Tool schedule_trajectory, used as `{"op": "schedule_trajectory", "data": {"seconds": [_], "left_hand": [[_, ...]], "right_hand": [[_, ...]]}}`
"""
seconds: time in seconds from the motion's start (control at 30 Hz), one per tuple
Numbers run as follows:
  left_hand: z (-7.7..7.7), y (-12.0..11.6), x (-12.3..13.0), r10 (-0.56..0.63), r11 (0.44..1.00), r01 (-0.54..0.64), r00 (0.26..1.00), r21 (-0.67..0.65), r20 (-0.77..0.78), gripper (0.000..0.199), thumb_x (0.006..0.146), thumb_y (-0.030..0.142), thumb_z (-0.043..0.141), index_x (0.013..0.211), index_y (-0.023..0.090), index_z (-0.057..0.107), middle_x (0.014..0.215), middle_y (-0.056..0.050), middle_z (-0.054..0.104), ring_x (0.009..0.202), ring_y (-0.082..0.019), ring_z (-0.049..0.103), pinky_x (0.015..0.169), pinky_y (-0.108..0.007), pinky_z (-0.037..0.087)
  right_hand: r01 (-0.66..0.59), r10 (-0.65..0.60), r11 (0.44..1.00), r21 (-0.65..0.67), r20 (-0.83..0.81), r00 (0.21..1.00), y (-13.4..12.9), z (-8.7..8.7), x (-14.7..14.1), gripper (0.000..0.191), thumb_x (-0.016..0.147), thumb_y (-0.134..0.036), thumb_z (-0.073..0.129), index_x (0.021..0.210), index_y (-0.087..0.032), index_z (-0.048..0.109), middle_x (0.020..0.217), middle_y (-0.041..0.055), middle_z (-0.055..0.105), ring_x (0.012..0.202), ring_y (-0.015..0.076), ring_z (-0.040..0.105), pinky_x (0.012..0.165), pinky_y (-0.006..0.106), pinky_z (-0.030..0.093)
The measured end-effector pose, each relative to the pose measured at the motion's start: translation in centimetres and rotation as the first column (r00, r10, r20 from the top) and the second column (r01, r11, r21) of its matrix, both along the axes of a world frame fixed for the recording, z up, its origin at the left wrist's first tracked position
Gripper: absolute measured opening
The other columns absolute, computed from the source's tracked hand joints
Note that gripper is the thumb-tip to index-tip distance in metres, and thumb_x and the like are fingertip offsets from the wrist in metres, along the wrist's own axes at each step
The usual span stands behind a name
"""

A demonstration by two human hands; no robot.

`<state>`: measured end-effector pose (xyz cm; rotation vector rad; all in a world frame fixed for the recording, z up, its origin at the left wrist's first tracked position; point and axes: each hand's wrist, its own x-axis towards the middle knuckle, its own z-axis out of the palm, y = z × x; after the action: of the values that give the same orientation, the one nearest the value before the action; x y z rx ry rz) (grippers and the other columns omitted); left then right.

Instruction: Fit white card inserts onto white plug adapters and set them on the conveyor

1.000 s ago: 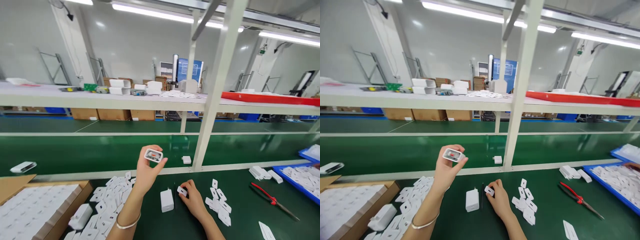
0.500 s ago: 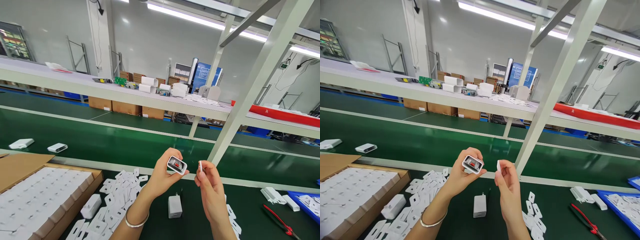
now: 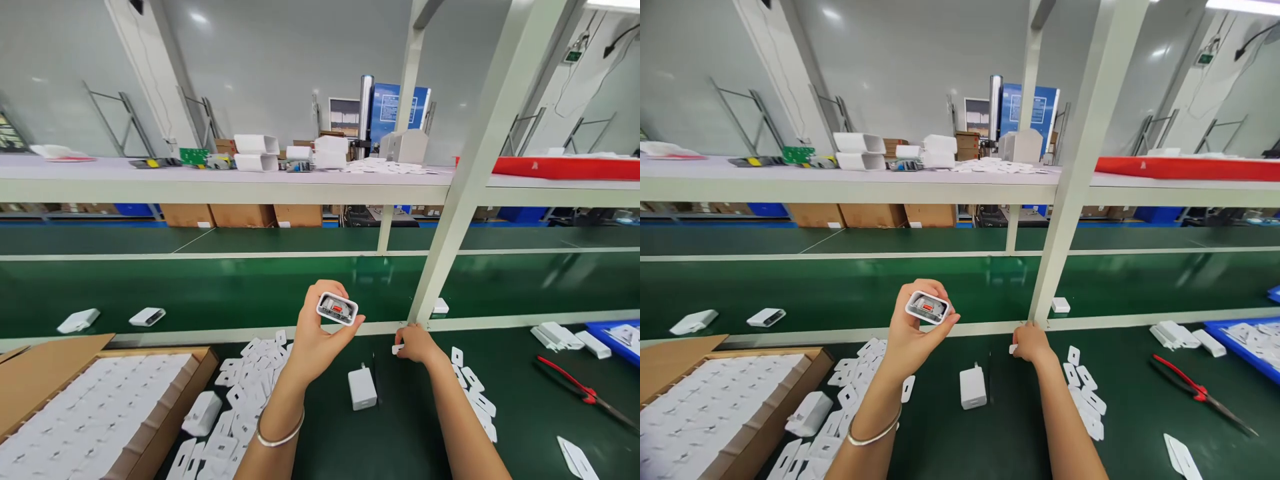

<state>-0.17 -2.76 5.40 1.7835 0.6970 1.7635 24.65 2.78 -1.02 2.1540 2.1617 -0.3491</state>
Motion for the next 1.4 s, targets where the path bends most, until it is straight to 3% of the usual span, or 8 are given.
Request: {"op": "schedule_trajectory", "data": {"seconds": [0.2, 0.33, 0.6, 0.73, 0.87, 1.0, 1.27, 1.4], "left_hand": [[0.0, -0.1, 0.2, 0.029, 1.0, -0.029, 0.998, -0.001, -0.063, 0.035, 0.086, 0.015, 0.077, 0.106, 0.025, 0.051, 0.109, -0.003, 0.057, 0.089, -0.017, 0.063, 0.076, -0.03, 0.05], [0.0, -0.3, 0.4, 0.042, 0.998, -0.037, 0.994, 0.049, -0.098, 0.034, 0.087, 0.015, 0.076, 0.107, 0.025, 0.051, 0.108, -0.003, 0.056, 0.091, -0.018, 0.063, 0.077, -0.032, 0.05], [0.2, -0.9, 0.6, -0.027, 0.998, 0.031, 0.997, 0.057, -0.071, 0.036, 0.087, 0.015, 0.077, 0.109, 0.026, 0.051, 0.109, -0.004, 0.055, 0.094, -0.02, 0.064, 0.078, -0.033, 0.051], [0.3, -1.0, 0.7, -0.047, 0.996, 0.052, 0.996, 0.068, -0.079, 0.036, 0.087, 0.014, 0.077, 0.11, 0.026, 0.051, 0.108, -0.003, 0.055, 0.093, -0.019, 0.064, 0.078, -0.032, 0.051], [0.4, -1.1, 1.0, -0.015, 0.993, 0.028, 0.993, 0.114, -0.114, 0.035, 0.088, 0.015, 0.077, 0.109, 0.026, 0.052, 0.107, -0.004, 0.057, 0.09, -0.018, 0.063, 0.076, -0.031, 0.052], [0.3, -1.0, 0.9, 0.085, 0.972, -0.039, 0.978, 0.23, -0.191, 0.036, 0.088, 0.014, 0.076, 0.111, 0.026, 0.052, 0.106, -0.004, 0.058, 0.091, -0.019, 0.062, 0.072, -0.029, 0.052], [0.1, -1.3, 0.7, 0.274, 0.886, -0.136, 0.925, 0.443, -0.263, 0.043, 0.087, 0.005, 0.072, 0.118, 0.027, 0.052, 0.112, -0.005, 0.057, 0.094, -0.019, 0.062, 0.074, -0.03, 0.053], [0.5, -1.6, 0.9, 0.299, 0.874, -0.16, 0.921, 0.458, -0.249, 0.045, 0.086, 0.005, 0.073, 0.12, 0.026, 0.052, 0.111, -0.005, 0.057, 0.093, -0.018, 0.063, 0.074, -0.029, 0.053]], "right_hand": [[-0.044, 0.046, 0.994, -0.096, 0.018, 0.999, -0.8, -1.4, -3.4, 0.026, 0.088, -0.037, 0.069, 0.093, -0.014, 0.079, 0.111, 0.0186, 0.074, 0.111, 0.0344, 0.069, 0.086, 0.037, 0.051], [-0.121, 0.119, 0.978, -0.171, -0.024, 0.993, -1.5, -2.1, -5.6, 0.016, 0.07, -0.021, 0.081, 0.083, -0.015, 0.076, 0.096, 0.0155, 0.077, 0.097, 0.0346, 0.074, 0.076, 0.035, 0.052], [-0.094, 0.118, 0.989, 0.112, -0.232, 0.965, -1.8, 1.2, -3.8, 0.022, 0.1, -0.02, 0.048, 0.118, -0.016, 0.059, 0.093, 0.0082, 0.071, 0.088, 0.0231, 0.07, 0.075, 0.032, 0.049], [0.141, 0.241, 0.873, 0.466, -0.665, 0.707, -3.7, 4.5, -2.6, 0.052, 0.104, -0.035, 0.047, 0.15, -0.021, 0.029, 0.08, -0.0027, 0.059, 0.072, 0.0185, 0.061, 0.069, 0.031, 0.05], [0.477, 0.437, 0.688, 0.547, -0.837, 0.329, -6.2, 7.3, -2.0, 0.024, 0.102, -0.039, 0.053, 0.12, -0.025, 0.062, 0.08, -0.0003, 0.058, 0.074, 0.0176, 0.059, 0.07, 0.031, 0.05], [0.565, 0.538, 0.695, 0.444, -0.843, 0.0, -7.6, 8.8, -1.4, 0.017, 0.098, -0.032, 0.061, 0.11, -0.025, 0.072, 0.091, 0.0027, 0.066, 0.09, 0.0176, 0.065, 0.092, 0.037, 0.055], [0.601, 0.699, 0.548, 0.582, -0.713, 0.052, -10.5, 9.5, -4.0, 0.02, 0.104, -0.034, 0.059, 0.105, -0.024, 0.076, 0.078, 0.001, 0.064, 0.073, 0.0147, 0.065, 0.083, 0.036, 0.061], [0.426, 0.725, 0.603, 0.674, -0.686, 0.059, -12.4, 9.3, -6.2, 0.024, 0.107, -0.03, 0.052, 0.106, -0.025, 0.075, 0.09, 0.0036, 0.066, 0.081, 0.0163, 0.068, 0.082, 0.035, 0.062]]}}
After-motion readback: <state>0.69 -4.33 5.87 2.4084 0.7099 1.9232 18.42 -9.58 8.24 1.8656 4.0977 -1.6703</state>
